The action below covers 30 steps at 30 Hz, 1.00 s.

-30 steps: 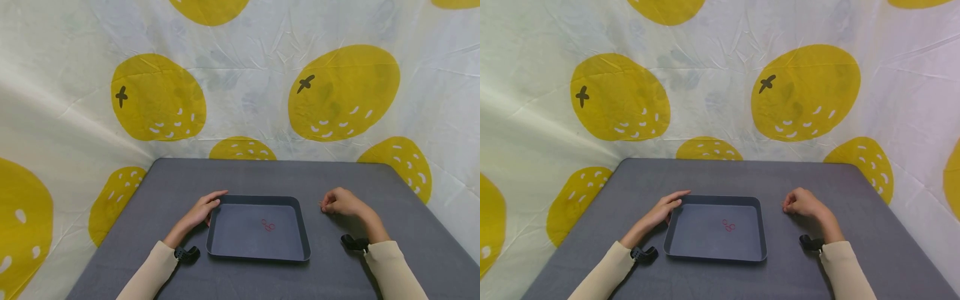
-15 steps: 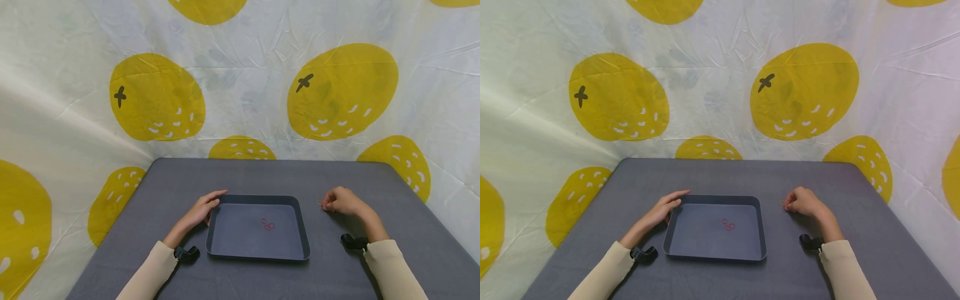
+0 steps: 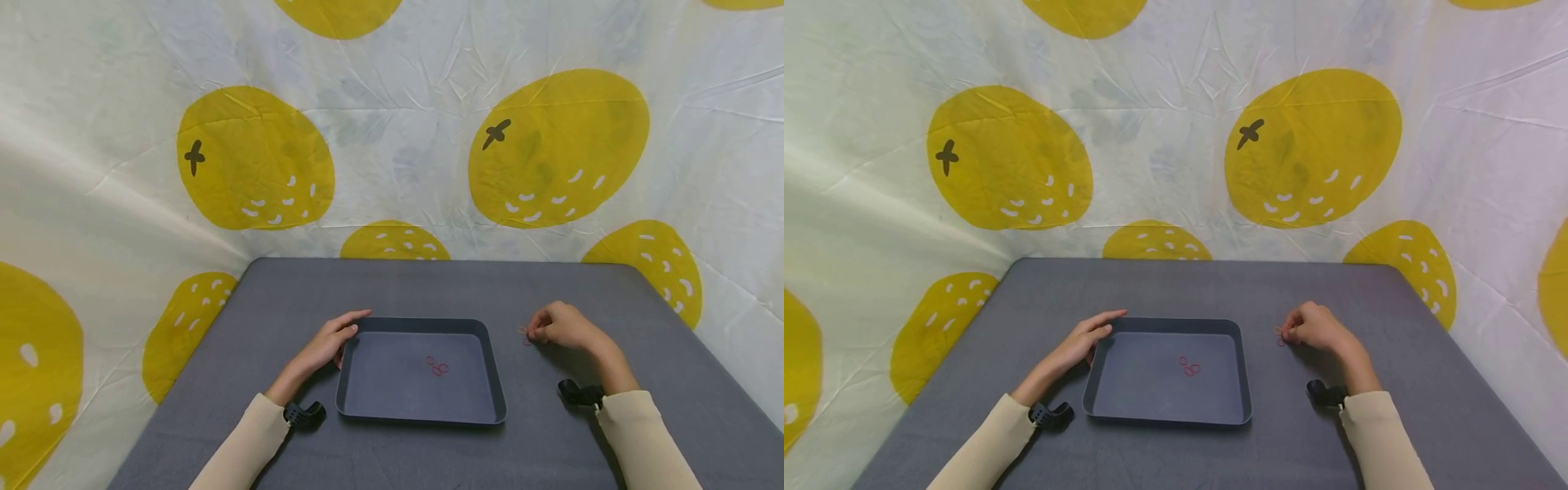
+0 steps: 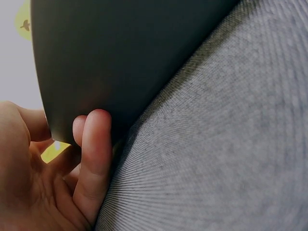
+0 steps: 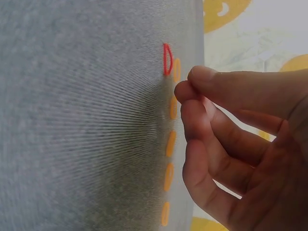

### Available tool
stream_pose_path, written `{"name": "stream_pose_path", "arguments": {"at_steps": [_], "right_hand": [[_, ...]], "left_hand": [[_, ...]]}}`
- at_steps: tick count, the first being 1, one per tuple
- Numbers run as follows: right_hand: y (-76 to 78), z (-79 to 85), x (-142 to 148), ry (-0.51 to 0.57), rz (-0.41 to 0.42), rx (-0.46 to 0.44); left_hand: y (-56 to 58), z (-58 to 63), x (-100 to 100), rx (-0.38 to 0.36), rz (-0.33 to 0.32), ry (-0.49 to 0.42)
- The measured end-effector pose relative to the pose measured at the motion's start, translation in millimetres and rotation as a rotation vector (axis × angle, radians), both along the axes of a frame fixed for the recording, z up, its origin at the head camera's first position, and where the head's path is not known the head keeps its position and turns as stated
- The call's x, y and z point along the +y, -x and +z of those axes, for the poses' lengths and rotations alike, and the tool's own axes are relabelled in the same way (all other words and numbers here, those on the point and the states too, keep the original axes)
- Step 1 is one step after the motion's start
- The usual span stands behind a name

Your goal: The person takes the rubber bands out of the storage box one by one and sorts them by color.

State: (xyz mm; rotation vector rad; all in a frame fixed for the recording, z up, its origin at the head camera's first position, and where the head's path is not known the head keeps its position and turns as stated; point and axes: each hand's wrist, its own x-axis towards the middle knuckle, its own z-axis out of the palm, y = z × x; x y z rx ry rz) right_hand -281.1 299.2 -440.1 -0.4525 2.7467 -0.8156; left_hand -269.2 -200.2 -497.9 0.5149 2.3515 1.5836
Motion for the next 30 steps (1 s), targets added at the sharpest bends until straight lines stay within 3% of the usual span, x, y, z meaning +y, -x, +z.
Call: {"name": "stream_pose_path", "arguments": {"at_steps": [15, 30], "right_hand": [[-2.5, 13.8, -8.0, 0.053, 0.038, 0.04], [-14.4, 33.9, -21.8, 0.059, 0.017, 0.074]], "left_hand": [[-1.1, -0.3, -0.7, 0.023, -0.004, 0.005], [-4.1, 0.4, 0.0, 0.028, -0.007, 0.001]]}}
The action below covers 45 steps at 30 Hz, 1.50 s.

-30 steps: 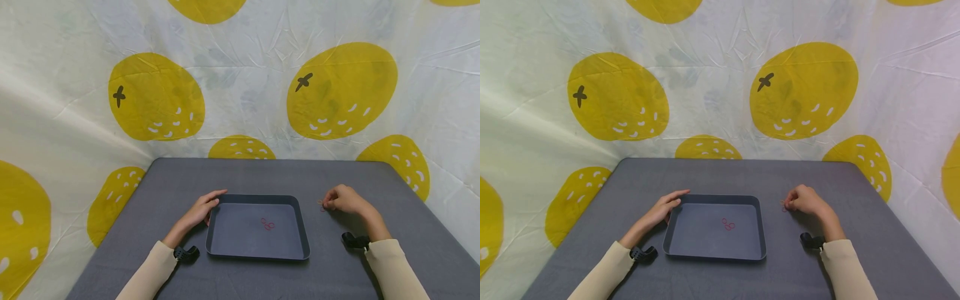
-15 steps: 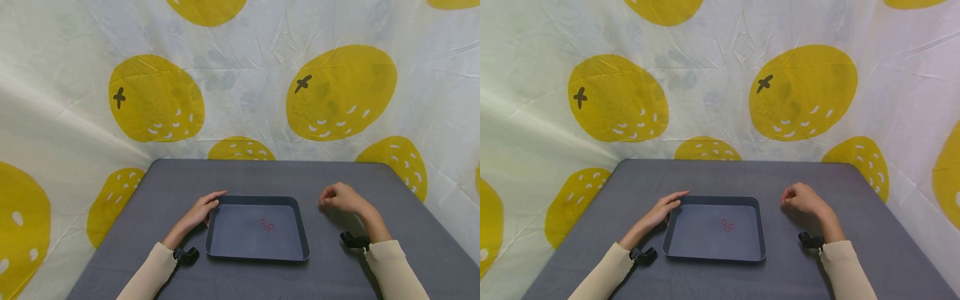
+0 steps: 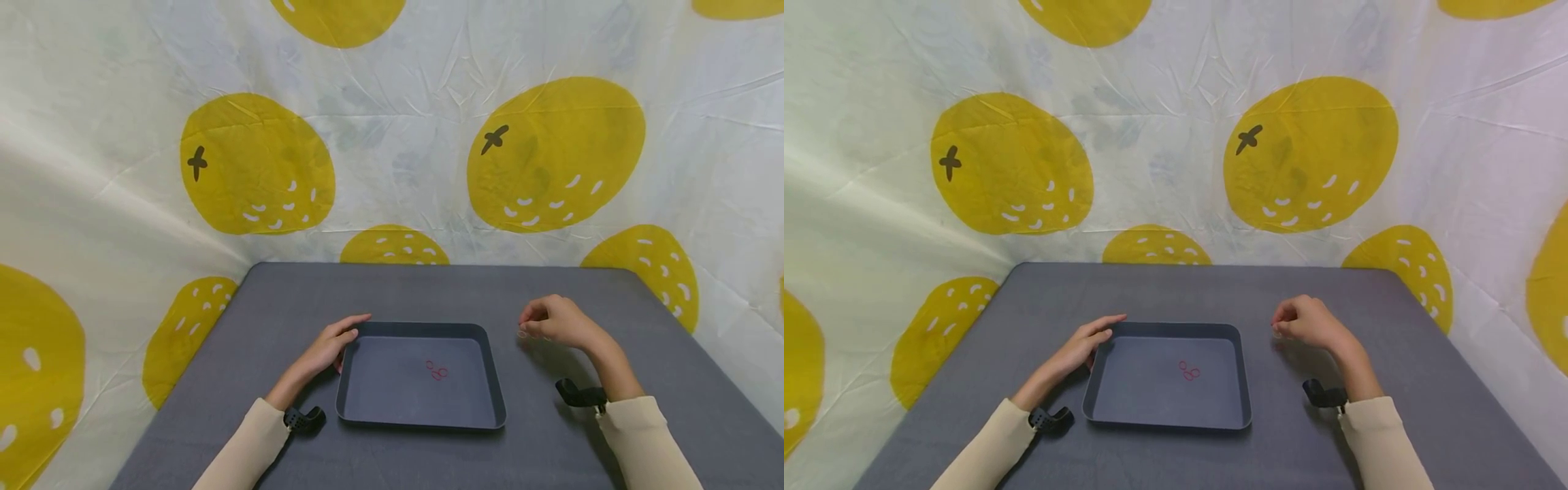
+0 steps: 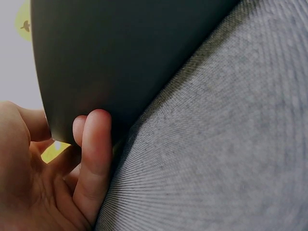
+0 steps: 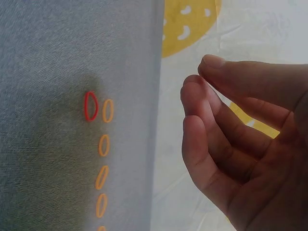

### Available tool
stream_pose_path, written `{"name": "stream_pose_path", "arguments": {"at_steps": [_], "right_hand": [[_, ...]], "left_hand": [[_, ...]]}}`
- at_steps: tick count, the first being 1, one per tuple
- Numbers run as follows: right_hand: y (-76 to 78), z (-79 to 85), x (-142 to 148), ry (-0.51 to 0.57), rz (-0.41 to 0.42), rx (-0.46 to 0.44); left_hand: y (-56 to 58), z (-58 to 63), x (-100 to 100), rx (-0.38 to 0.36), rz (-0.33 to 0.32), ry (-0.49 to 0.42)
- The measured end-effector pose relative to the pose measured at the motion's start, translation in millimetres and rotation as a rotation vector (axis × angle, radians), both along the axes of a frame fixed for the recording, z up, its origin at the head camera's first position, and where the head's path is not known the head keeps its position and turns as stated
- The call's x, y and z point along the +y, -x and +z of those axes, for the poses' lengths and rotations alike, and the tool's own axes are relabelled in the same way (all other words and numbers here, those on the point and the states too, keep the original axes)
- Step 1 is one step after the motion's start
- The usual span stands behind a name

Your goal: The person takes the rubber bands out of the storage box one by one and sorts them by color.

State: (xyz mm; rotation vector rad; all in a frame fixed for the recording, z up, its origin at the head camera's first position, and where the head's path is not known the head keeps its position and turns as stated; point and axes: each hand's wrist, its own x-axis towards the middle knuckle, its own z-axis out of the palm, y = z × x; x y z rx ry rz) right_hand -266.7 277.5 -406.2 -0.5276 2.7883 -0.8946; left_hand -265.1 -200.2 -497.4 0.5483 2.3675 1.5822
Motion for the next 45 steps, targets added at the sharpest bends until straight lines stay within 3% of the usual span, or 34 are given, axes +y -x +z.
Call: {"name": "stream_pose_path", "arguments": {"at_steps": [9, 14, 21, 29, 37, 45], "right_hand": [[-2.0, 6.2, -9.7, 0.024, 0.037, 0.018], [-0.5, 8.2, -16.6, 0.023, 0.065, 0.072], [3.5, 6.7, -34.3, 0.054, 0.089, 0.077], [7.7, 3.1, -61.6, 0.122, 0.128, 0.152], [11.8, 9.8, -87.3, 0.211, 0.187, 0.078], [11.9, 10.1, -108.5, 0.284, 0.213, 0.061]], "left_hand": [[0.8, -1.7, -0.3, -0.008, 0.003, -0.007], [1.9, -2.6, -0.7, -0.011, 0.002, -0.013], [1.9, -1.6, -0.6, -0.014, 0.007, -0.01], [0.5, 1.0, 0.1, -0.007, 0.007, 0.007], [1.4, -0.2, 1.1, -0.009, 0.011, -0.005], [1.2, -1.7, 0.3, -0.006, 0.015, -0.007]]}}
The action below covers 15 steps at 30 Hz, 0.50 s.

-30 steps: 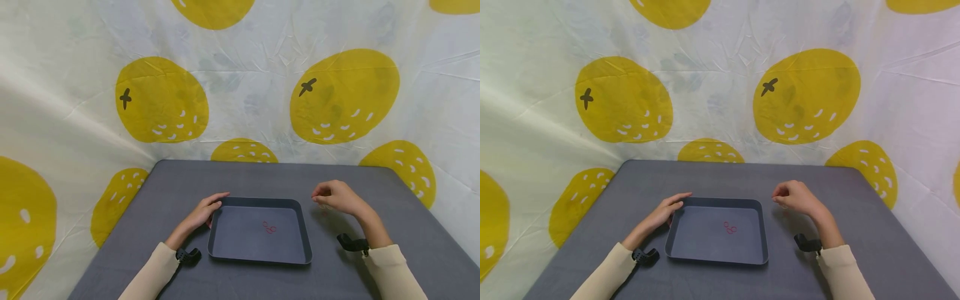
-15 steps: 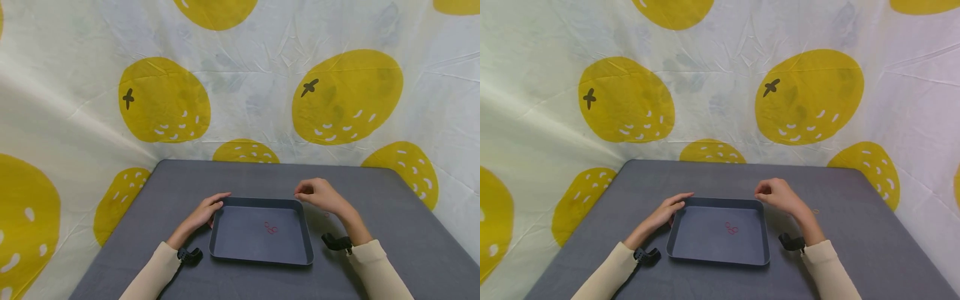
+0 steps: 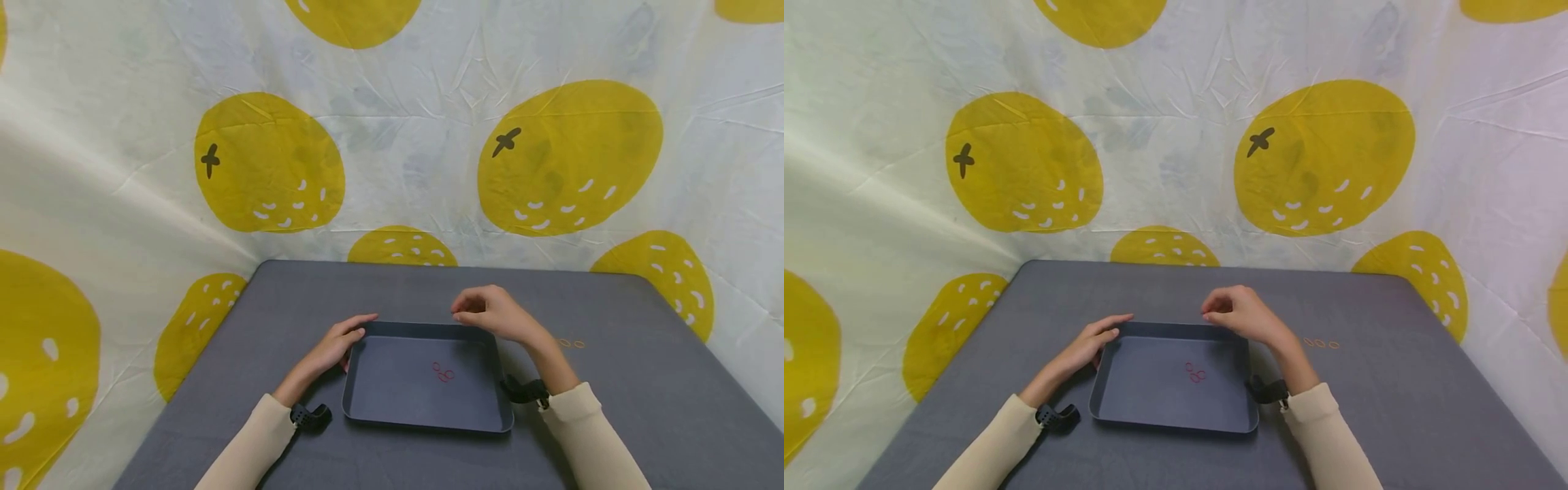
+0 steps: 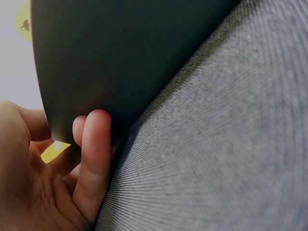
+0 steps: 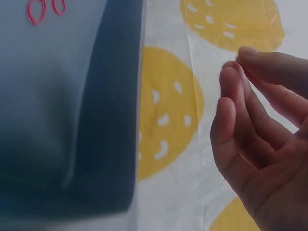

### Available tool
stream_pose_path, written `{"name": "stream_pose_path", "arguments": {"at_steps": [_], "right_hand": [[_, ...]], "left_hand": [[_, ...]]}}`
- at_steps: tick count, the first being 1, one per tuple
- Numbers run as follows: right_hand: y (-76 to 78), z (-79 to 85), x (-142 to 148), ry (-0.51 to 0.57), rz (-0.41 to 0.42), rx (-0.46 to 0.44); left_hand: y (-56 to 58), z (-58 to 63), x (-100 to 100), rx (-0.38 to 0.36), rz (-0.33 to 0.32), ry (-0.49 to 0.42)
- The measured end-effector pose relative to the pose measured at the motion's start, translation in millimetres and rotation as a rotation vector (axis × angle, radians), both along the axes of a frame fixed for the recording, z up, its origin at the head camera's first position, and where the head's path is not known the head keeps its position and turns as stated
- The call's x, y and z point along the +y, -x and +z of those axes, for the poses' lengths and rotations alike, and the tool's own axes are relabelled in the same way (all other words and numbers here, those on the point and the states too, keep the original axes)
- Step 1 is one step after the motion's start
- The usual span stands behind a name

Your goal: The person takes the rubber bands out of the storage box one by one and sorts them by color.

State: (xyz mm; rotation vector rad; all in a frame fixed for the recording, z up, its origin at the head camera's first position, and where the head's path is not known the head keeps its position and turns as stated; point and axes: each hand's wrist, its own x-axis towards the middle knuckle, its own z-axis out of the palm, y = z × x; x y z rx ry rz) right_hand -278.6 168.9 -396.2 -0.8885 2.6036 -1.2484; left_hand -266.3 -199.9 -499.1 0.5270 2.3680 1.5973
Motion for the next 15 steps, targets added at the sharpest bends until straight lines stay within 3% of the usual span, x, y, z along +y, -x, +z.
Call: {"name": "stream_pose_path", "arguments": {"at_steps": [7, 15], "right_hand": [[-4.5, -10.4, -11.5, 0.041, 0.002, -0.011], [-5.0, -22.2, -25.5, 0.008, 0.017, 0.007]], "left_hand": [[0.4, -0.6, 0.7, -0.019, -0.001, 0.001], [1.6, 0.0, 0.7, -0.018, 0.0, 0.004]]}}
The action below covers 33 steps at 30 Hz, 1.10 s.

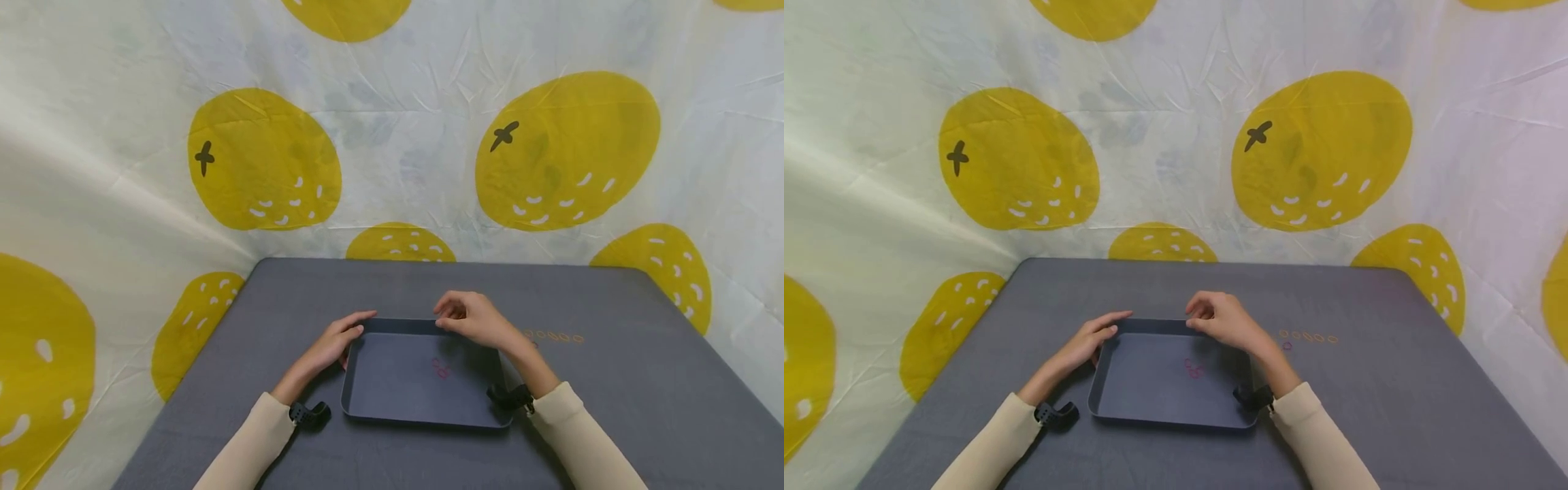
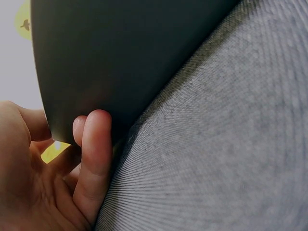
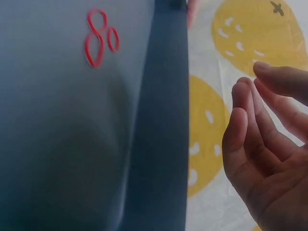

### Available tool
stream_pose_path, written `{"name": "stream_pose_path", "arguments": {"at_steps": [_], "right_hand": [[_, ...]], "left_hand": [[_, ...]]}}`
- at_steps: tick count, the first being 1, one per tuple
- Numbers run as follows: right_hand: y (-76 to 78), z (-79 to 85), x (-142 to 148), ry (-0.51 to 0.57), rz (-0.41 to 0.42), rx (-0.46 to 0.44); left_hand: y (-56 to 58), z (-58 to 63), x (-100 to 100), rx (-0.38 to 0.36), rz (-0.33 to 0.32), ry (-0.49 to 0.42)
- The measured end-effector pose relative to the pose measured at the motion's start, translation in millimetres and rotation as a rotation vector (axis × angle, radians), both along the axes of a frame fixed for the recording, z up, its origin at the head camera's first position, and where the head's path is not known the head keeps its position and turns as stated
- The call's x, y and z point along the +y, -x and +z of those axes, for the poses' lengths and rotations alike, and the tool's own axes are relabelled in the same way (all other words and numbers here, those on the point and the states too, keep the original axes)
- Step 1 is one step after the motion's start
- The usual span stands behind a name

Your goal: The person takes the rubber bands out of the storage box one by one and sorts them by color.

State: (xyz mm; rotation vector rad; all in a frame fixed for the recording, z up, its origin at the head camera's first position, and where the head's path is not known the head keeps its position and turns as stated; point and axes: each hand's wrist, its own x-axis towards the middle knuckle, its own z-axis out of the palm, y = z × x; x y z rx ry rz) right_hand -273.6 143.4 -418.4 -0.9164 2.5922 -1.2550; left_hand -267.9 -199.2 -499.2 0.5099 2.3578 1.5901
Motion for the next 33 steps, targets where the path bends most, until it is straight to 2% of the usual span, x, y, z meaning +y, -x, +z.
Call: {"name": "stream_pose_path", "arguments": {"at_steps": [5, 12, 17, 33], "right_hand": [[2.0, -7.2, -5.6, -0.074, 0.06, 0.005], [2.4, -14.7, -11.0, -0.154, 0.128, -0.043], [0.8, -17.6, -14.6, -0.221, 0.176, -0.034], [-2.4, -26.5, -18.9, -0.266, 0.143, -0.02]], "left_hand": [[0.7, 0.2, 0.7, 0.009, -0.002, -0.002], [0.7, 1.2, 0.5, 0.004, 0.003, -0.003], [0.7, 1.6, 0.8, 0.001, 0.001, -0.005], [-0.7, 2.4, 1.7, -0.015, 0.005, -0.001]]}}
